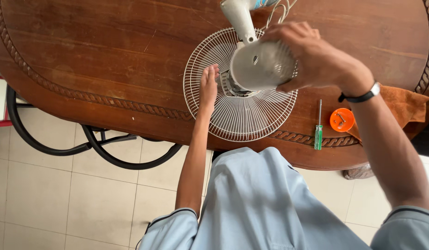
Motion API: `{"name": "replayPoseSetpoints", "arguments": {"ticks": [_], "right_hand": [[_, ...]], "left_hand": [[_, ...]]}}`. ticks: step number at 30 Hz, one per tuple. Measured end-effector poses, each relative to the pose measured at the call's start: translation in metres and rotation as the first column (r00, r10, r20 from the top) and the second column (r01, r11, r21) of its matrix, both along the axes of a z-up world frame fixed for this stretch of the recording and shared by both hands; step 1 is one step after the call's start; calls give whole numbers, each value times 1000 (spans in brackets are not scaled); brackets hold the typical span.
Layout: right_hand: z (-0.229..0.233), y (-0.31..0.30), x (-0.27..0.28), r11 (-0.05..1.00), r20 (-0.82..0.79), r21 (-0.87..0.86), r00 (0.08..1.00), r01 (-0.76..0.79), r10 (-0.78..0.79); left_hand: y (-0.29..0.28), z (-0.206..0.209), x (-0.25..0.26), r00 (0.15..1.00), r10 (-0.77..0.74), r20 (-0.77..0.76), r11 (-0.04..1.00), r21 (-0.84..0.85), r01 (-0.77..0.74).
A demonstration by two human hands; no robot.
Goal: The person assembles a white electric fan on a wooden table. They attach the front grille, install the fan blades, secure the blades with a cap, and then attach the rear motor housing, completing the assembly.
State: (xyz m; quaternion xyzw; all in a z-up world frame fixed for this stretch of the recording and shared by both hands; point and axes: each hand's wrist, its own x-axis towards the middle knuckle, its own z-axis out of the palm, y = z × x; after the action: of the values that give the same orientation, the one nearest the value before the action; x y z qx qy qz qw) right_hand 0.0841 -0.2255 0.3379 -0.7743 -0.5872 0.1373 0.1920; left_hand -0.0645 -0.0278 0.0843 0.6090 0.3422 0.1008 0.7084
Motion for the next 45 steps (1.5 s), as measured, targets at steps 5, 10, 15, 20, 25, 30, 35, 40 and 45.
{"name": "replayPoseSetpoints", "arguments": {"ticks": [5, 10, 15, 20, 25, 30, 35, 40, 45], "right_hand": [[-7, 24, -11, 992, -14, -128, 1000, -13, 12], [-23, 48, -20, 978, 9, -186, 996, -89, 93], [-50, 60, -23, 958, 87, -266, 987, -109, 136], [-75, 60, -26, 945, 109, -305, 982, -117, 156], [-91, 57, -24, 958, 97, -264, 985, -113, 143], [-100, 55, -26, 965, 82, -217, 982, -147, 168], [-106, 50, -27, 978, 45, -147, 987, -146, 154], [-121, 40, -16, 997, -264, 73, 964, -18, 36], [-146, 32, -8, 952, -616, 192, 784, 238, -72]], "left_hand": [[-6, -36, 4, 995, -70, -73, 997, -17, 69], [-1, -55, 5, 993, -88, -79, 996, -3, 88], [2, -66, -2, 994, -104, -41, 994, -13, 104], [0, -71, -7, 995, -92, 31, 993, 81, 89], [-4, -80, -4, 996, -92, -20, 971, 219, 94], [-5, -105, -7, 988, -150, 42, 920, 373, 124], [-6, -119, -15, 969, -215, 119, 909, 386, 154], [-12, -79, -9, 992, -127, 1, 948, 295, 121], [-31, -17, 3, 915, -196, 353, 928, 368, 56]]}}
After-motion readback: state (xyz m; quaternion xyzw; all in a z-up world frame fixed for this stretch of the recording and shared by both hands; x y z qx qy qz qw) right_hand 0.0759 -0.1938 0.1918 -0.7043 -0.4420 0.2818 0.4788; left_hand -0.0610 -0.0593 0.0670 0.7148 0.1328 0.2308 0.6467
